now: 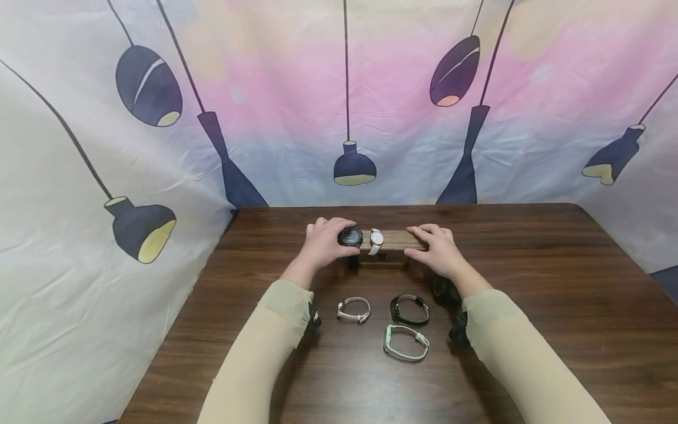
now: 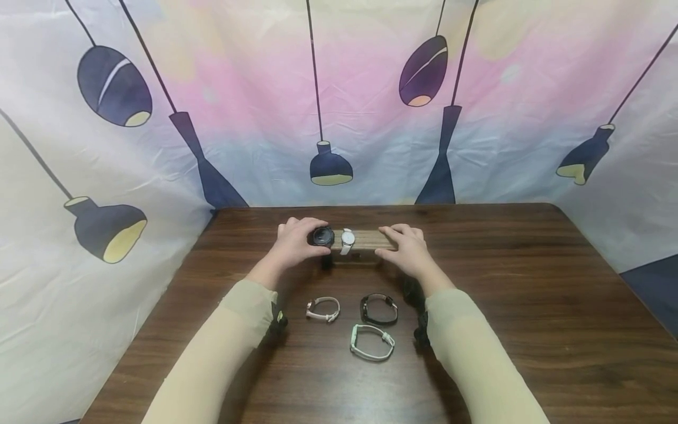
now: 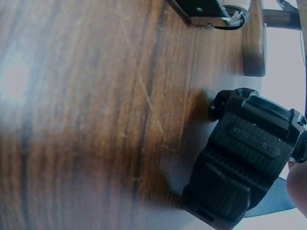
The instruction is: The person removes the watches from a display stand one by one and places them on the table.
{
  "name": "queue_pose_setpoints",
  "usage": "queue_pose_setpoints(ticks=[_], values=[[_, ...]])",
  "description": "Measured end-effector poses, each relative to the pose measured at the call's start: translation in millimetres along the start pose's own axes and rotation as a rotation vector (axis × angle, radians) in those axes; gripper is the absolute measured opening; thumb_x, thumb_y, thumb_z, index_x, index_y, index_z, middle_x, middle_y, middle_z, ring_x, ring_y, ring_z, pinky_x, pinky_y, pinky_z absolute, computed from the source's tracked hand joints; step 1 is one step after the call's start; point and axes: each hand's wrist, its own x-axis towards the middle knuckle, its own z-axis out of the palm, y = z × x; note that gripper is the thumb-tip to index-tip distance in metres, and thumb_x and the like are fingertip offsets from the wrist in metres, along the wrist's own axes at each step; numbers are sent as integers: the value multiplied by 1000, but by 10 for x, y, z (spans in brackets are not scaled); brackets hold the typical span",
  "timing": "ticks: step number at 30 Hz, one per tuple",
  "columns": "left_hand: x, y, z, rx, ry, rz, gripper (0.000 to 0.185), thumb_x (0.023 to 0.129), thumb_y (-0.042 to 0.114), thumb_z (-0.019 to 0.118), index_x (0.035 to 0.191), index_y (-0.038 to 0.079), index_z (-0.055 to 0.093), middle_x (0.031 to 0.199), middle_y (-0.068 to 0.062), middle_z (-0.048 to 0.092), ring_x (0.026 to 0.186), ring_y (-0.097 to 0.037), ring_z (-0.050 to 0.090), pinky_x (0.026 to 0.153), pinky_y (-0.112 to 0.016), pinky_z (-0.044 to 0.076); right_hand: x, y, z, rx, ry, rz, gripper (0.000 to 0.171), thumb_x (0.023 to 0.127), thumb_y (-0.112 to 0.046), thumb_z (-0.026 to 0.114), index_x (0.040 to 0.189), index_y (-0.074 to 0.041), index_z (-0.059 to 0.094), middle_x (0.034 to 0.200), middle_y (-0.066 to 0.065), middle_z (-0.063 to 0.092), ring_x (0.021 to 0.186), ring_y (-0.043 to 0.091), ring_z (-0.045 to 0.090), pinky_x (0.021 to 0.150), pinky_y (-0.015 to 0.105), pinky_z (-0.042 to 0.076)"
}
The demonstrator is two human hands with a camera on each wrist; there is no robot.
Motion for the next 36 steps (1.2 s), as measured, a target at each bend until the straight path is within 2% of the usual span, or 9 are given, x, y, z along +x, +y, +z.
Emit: queue_pose_setpoints(ticks=[18,36], values=[[-12,-117,-79,34,-10,53,66,72,50,76,129,24,57,127,4,55,101,-24,44,81,-43,30,0,-17,-6,-11,9,-18,61,87,-41,64,140,-17,46,139,15,37,127,43,22,99,58,24],[-43,-209,-116,59,-38,37,68,73,49,75,132,24,54,130,4,52,104,-24,43,80,-43,30,-12,-34,-5,-5,7,-6,61,87,-42,64,140,-17,46,139,14,36,128,43,21,99,58,24]])
